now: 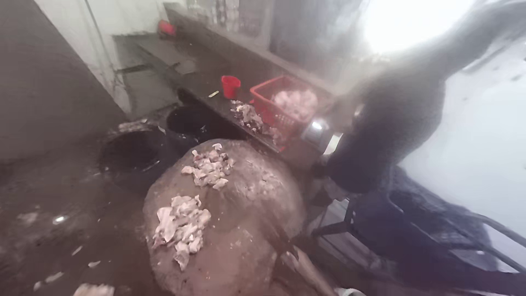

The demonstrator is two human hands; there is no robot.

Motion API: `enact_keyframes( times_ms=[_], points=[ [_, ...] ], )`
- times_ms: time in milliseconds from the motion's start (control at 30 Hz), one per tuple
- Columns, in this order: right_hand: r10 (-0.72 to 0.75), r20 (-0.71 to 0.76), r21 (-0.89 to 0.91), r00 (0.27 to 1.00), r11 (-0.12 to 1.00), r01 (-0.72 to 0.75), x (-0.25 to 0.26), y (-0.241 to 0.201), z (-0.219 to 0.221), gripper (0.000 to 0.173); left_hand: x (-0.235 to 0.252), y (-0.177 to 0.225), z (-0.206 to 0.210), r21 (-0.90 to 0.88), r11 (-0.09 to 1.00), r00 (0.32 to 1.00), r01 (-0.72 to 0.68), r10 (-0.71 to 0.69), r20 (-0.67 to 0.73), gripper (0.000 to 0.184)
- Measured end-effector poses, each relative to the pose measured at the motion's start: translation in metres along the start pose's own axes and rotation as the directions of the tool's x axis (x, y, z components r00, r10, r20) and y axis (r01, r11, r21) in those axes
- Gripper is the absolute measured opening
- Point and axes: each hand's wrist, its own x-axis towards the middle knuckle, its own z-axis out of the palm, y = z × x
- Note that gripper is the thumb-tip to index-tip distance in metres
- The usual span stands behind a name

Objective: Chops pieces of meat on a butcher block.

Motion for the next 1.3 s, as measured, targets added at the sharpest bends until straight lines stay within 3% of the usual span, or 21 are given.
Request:
enact_keyframes(
  times_ms=[67, 133, 200, 300, 400, 533, 633, 733, 833, 967, 1033, 1133, 1233, 1300],
  points=[
    [0.015, 0.004, 0.009, 1.000, 1.000, -0.015, -0.002, 0.005, 0.004, 0.058, 0.018, -0.006, 0.036, 0.011, 0.997, 0.960, -0.071, 0.066, 0.272, 0.027],
    [0.007, 0.002, 0.000, 1.000, 1.000, -0.007, -0.006, 0.010, 0.010, 0.057, -0.012, 0.021, 0.113, 0.073, 0.994, 0.869, -0.083, 0.036, 0.494, 0.051],
    [-0.028, -0.033, -0.003, 0.999, 1.000, 0.028, -0.002, 0.002, 0.005, 0.053, -0.044, 0.048, 0.188, 0.140, 0.982, 0.805, -0.130, 0.022, 0.593, 0.052],
    [-0.040, -0.034, 0.006, 0.999, 0.999, 0.040, -0.003, 0.004, 0.008, 0.053, -0.056, 0.035, 0.222, 0.231, 0.948, 0.752, -0.219, 0.013, 0.659, 0.041],
    [-0.018, -0.021, 0.057, 1.000, 0.998, 0.019, -0.011, 0.001, 0.007, 0.053, -0.055, -0.002, 0.201, 0.348, 0.922, 0.757, -0.167, -0.106, 0.645, 0.036],
    [0.034, -0.010, 0.190, 0.999, 0.981, -0.032, -0.013, -0.015, 0.004, 0.049, -0.064, -0.034, 0.159, 0.426, 0.904, 0.871, -0.045, -0.173, 0.460, 0.038],
    [0.073, 0.144, 0.141, 0.987, 0.986, -0.094, -0.023, -0.022, -0.006, 0.058, -0.069, -0.038, 0.117, 0.463, 0.887, 0.946, -0.004, -0.147, 0.290, 0.037],
    [0.007, 0.161, 0.013, 0.987, 1.000, -0.010, -0.005, -0.012, -0.019, 0.057, -0.069, -0.034, 0.098, 0.463, 0.884, 0.967, -0.065, -0.058, 0.247, 0.037],
    [-0.064, 0.200, -0.110, 0.978, 0.990, 0.088, 0.005, -0.029, -0.045, 0.056, -0.075, -0.032, 0.088, 0.469, 0.876, 0.978, -0.111, 0.014, 0.206, 0.038],
    [-0.160, 0.438, -0.007, 0.884, 0.983, 0.181, 0.029, -0.055, -0.059, 0.056, -0.094, -0.041, 0.091, 0.502, 0.857, 0.989, -0.115, 0.052, 0.138, 0.036],
    [-0.183, 0.490, 0.023, 0.852, 0.980, 0.197, 0.048, -0.066, -0.069, 0.054, -0.103, -0.051, 0.097, 0.523, 0.847, 0.993, -0.098, 0.045, 0.113, 0.037],
    [-0.225, 0.392, 0.180, 0.892, 0.970, 0.165, 0.073, -0.061, -0.072, 0.050, -0.115, -0.059, 0.095, 0.555, 0.825, 0.991, -0.107, 0.043, 0.128, 0.040],
    [-0.116, 0.296, 0.283, 0.948, 0.959, 0.029, 0.080, -0.061, -0.084, 0.053, -0.128, -0.064, 0.100, 0.590, 0.801, 0.994, -0.103, 0.061, 0.091, 0.038],
    [-0.114, 0.263, 0.316, 0.958, 0.948, 0.026, 0.074, -0.069, -0.100, 0.051, -0.127, -0.066, 0.108, 0.665, 0.734, 0.991, -0.134, 0.110, 0.078, 0.036]
  ],
)
